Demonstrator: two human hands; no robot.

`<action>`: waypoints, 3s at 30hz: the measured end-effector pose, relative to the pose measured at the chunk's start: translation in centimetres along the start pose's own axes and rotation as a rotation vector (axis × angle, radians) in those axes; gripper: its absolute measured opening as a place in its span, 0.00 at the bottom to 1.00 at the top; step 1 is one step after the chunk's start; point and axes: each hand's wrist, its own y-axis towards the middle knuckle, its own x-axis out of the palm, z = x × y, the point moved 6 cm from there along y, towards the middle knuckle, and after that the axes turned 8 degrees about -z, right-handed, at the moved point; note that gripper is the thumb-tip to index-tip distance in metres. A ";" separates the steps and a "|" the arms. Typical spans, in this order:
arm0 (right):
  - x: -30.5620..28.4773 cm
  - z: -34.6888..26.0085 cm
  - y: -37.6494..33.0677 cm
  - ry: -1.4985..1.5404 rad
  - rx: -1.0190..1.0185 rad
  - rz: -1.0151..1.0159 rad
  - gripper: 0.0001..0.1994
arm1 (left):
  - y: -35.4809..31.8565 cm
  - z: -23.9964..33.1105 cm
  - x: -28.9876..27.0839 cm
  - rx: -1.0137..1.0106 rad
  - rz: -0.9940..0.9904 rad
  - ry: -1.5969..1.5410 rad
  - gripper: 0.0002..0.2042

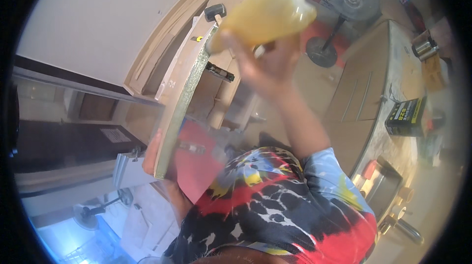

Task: The person applies wood glue to the edges of wooden panels and a curved trim piece. They then attach the trim to a cabinet door, using a rubber mallet to tap it into place. Finally, they use scissors to trim excess material from the edge of the assembly.

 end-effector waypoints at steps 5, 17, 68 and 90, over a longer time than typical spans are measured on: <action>1.0 -3.7 -1.9 -0.272 -0.198 -0.207 0.18 | 0.3 -0.2 -0.3 -0.029 0.007 -0.050 0.16; 2.6 -5.0 -3.2 -0.168 -0.169 -0.408 0.17 | 0.4 0.2 -0.4 0.039 -0.020 0.066 0.16; 3.9 -6.3 -1.2 -0.266 0.086 -0.096 0.23 | 2.2 -0.2 -1.6 -0.001 -0.118 -0.152 0.16; 0.0 2.2 1.9 0.003 0.011 0.078 0.29 | 2.1 1.7 -1.0 -0.002 -0.100 0.058 0.15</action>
